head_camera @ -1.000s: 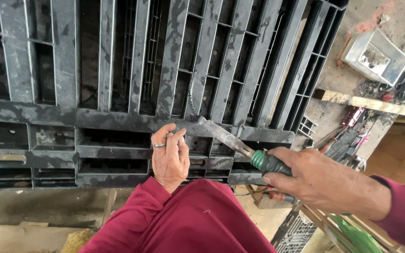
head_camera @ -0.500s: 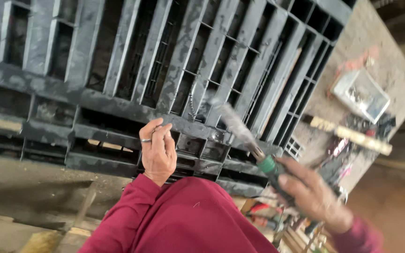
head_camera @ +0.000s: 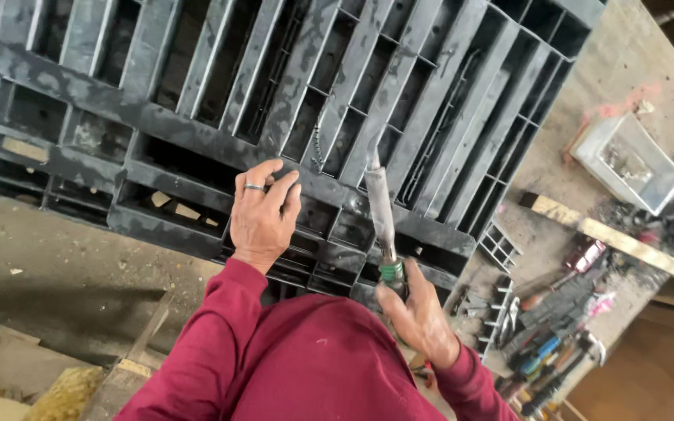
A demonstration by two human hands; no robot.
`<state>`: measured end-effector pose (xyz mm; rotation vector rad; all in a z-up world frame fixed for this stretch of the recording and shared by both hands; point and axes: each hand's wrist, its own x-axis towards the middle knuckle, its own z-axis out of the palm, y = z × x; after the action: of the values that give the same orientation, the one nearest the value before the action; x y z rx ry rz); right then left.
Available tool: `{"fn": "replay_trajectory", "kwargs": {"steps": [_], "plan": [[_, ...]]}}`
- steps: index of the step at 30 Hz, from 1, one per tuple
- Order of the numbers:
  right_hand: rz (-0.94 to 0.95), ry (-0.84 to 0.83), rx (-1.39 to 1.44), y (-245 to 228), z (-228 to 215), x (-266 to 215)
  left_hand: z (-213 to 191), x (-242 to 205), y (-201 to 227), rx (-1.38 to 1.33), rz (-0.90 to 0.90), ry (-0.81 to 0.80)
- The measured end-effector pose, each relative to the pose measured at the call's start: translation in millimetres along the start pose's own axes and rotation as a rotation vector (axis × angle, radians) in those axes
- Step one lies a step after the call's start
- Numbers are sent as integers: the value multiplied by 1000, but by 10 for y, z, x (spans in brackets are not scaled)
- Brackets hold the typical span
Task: The person moves a stack of black plastic crates and positions one upright. They then use a chisel to pry and scrape at the joints and edges of the crate, working along the frame to separate or adjust the plastic components.
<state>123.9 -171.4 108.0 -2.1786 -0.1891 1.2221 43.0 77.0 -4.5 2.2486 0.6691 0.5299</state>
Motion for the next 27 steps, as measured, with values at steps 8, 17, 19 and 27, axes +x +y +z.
{"fn": "replay_trajectory", "kwargs": {"steps": [8,17,19,27], "plan": [[56,117,-155,-149,81,-69,-27,-2,16,-12,-7,-14],[-5,197,-249,-440,229,-264,-104,126,-91,-146,-13,-195],[-43,217,-298,-517,260,-254,-142,178,-97,-142,-2,-221],[-82,203,-357,-718,327,-261,-106,814,-289,-24,247,-180]]}}
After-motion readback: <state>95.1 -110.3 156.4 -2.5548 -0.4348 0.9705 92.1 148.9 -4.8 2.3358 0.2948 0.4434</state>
